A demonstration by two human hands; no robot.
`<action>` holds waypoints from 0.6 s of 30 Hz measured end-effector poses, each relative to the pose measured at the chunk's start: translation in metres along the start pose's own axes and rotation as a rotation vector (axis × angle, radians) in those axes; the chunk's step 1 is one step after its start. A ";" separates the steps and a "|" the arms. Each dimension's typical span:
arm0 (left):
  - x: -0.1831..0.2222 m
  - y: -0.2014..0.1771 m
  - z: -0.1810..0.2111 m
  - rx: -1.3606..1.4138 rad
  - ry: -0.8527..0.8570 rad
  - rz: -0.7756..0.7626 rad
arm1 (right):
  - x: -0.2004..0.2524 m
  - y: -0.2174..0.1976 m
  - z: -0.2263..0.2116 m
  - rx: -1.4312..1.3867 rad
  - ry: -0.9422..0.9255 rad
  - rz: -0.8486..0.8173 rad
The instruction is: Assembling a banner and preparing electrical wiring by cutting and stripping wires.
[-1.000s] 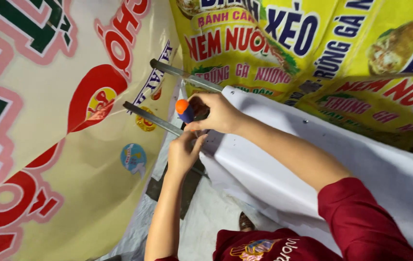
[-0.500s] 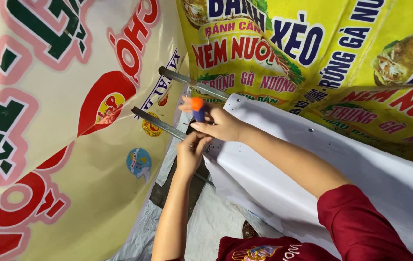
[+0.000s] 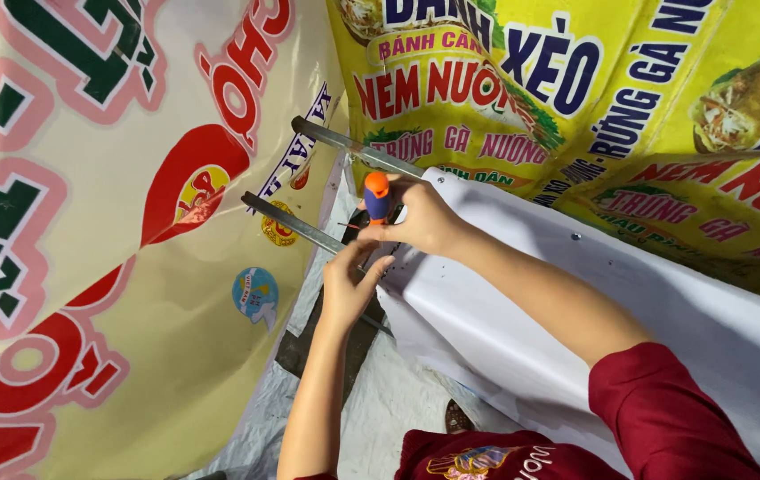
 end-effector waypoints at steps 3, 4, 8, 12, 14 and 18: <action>0.007 0.013 -0.015 -0.080 0.033 0.185 | 0.006 0.005 0.022 -0.023 0.100 0.070; 0.007 0.014 -0.015 -0.082 0.042 0.204 | 0.006 0.006 0.027 -0.001 0.092 0.122; 0.009 0.018 -0.015 0.113 -0.044 0.242 | 0.013 0.009 0.037 -0.019 0.090 0.088; 0.009 0.012 -0.037 0.122 -0.087 0.210 | 0.015 0.013 0.031 -0.322 0.159 -0.114; 0.009 0.011 -0.044 0.161 -0.066 0.166 | 0.013 0.004 0.001 -0.423 0.163 -0.177; 0.006 0.000 -0.040 0.207 -0.024 0.122 | 0.003 -0.004 -0.049 -0.251 0.123 -0.177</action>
Point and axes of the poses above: each hand's wrist, its own x-axis away from the middle knuckle, its own y-axis out of the palm, z = x × y, the point moved 3 cm from there along -x, towards the middle knuckle, and after that the axes turned 7 degrees about y, right-handed, at the moved point
